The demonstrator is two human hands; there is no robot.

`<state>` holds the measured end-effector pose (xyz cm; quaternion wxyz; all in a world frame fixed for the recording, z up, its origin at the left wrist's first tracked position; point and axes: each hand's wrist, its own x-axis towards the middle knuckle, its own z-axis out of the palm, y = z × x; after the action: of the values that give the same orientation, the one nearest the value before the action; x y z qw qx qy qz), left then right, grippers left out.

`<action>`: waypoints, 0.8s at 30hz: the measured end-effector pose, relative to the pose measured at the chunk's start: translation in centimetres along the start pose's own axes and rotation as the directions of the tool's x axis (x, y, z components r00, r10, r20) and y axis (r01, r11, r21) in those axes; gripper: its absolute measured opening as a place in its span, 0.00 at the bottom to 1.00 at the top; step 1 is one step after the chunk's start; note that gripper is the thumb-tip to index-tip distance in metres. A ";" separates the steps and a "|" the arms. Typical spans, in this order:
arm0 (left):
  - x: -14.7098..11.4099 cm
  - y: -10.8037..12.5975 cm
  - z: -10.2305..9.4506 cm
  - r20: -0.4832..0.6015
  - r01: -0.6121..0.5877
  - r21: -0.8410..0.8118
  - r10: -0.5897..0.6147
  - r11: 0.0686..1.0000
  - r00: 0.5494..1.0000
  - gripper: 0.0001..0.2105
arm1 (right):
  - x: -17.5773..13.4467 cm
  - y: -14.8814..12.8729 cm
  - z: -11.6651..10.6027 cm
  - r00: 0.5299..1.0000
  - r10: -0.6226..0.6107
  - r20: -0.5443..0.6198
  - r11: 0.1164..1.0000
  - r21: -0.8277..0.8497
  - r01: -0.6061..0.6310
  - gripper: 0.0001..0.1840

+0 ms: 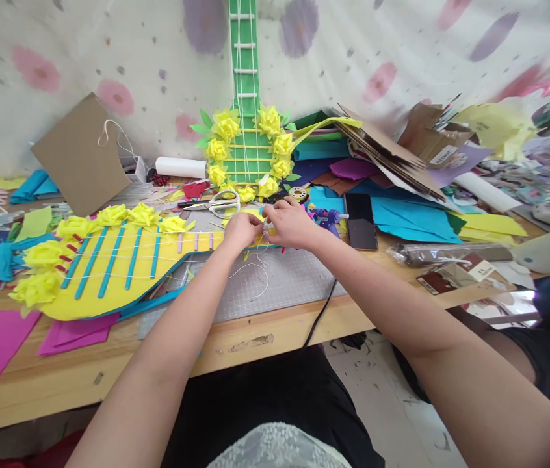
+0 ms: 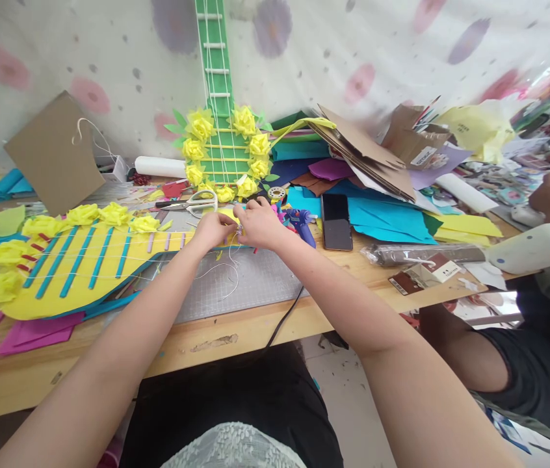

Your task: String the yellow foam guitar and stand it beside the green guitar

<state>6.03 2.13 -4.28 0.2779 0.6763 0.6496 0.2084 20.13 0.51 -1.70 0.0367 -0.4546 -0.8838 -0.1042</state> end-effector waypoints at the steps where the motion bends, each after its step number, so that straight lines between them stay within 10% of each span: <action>1: 0.0 0.0 0.0 0.004 0.004 0.001 -0.004 1.000 1.000 0.11 | 0.0 0.0 0.1 1.000 -0.003 0.001 1.000 0.014 0.003 0.22; 24: 0.8 0.8 0.1 0.031 -0.024 0.173 0.019 0.985 0.999 0.09 | 0.9 0.0 -0.1 0.986 0.006 0.164 1.000 0.014 -0.009 0.21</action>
<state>6.78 2.93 -3.93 0.2252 0.7079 0.6538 0.1439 19.61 1.22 -1.41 -0.0324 -0.4647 -0.8829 -0.0597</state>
